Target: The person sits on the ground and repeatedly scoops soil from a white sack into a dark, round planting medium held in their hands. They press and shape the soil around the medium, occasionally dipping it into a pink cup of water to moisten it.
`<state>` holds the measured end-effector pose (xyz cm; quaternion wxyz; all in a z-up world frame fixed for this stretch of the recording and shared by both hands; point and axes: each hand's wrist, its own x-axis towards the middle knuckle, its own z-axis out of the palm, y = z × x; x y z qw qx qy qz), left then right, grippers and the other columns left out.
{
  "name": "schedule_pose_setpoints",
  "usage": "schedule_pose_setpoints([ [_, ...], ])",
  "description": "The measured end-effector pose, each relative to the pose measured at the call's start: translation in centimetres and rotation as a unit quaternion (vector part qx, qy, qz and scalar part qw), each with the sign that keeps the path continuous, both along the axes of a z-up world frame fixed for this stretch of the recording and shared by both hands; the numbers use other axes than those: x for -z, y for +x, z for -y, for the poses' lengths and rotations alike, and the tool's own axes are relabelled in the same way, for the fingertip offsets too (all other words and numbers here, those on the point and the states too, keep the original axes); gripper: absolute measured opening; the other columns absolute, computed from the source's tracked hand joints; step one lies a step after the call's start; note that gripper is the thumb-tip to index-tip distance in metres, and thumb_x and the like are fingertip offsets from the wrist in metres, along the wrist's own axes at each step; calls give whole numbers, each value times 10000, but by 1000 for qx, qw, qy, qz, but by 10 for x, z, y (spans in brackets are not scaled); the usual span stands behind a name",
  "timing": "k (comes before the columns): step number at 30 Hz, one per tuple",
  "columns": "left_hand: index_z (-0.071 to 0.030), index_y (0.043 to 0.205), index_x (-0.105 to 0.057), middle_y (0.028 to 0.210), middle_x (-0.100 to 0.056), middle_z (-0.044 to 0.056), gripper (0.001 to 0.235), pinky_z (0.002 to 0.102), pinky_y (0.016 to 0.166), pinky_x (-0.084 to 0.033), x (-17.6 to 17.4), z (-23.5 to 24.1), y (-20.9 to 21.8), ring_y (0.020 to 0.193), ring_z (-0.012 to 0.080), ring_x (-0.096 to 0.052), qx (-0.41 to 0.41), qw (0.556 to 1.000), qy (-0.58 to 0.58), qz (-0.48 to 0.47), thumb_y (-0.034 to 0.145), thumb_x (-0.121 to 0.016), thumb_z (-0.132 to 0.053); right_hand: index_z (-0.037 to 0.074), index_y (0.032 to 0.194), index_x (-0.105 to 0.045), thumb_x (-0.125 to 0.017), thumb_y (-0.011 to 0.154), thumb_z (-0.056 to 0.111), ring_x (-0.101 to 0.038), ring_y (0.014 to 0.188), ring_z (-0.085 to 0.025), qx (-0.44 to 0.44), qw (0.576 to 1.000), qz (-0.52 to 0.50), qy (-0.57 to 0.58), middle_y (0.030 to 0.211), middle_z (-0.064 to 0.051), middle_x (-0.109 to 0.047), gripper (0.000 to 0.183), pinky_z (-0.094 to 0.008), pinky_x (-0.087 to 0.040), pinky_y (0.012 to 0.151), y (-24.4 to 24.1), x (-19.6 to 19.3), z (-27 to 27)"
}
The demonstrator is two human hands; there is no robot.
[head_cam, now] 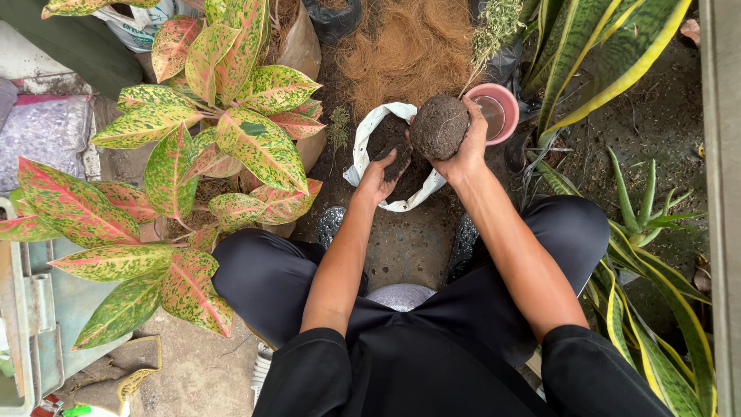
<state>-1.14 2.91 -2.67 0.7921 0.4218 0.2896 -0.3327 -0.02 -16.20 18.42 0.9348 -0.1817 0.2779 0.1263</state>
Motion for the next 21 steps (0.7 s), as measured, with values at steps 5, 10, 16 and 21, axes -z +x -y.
schedule_pose_setpoints([
  [5,0,1119,-662,969,-753,109,433,229,679,-575,-22,1,-1,782,155,-727,-33,999,-7,-17,897,-731,-365,50,1146,-632,-466,968,486,-687,1035,-384,0,1000,12,-3,1067,-172,-691,499,-572,-566,939,-1,-2,-1],
  [10,11,1189,-644,1062,-736,118,423,275,836,-616,-24,6,-1,905,170,-741,-34,994,-70,80,862,-792,-213,61,1136,-641,-451,970,486,-692,1001,-373,3,1000,-4,-16,1046,-173,-703,494,-571,-573,930,-3,0,0],
  [16,-11,1231,-616,1148,-721,170,362,329,986,-575,-35,10,-2,1040,240,-721,-71,997,-30,-1,982,-690,-263,37,1126,-650,-429,987,494,-706,959,-359,-5,1000,-4,-14,1027,-191,-716,526,-552,-583,906,-6,7,0],
  [21,-33,1303,-618,1250,-690,124,441,376,1036,-501,-57,21,-6,1124,250,-664,-125,981,-148,24,1021,-557,-367,45,1116,-649,-424,984,490,-712,964,-361,-12,999,-2,-41,1018,-187,-721,516,-545,-591,904,-6,14,1],
])
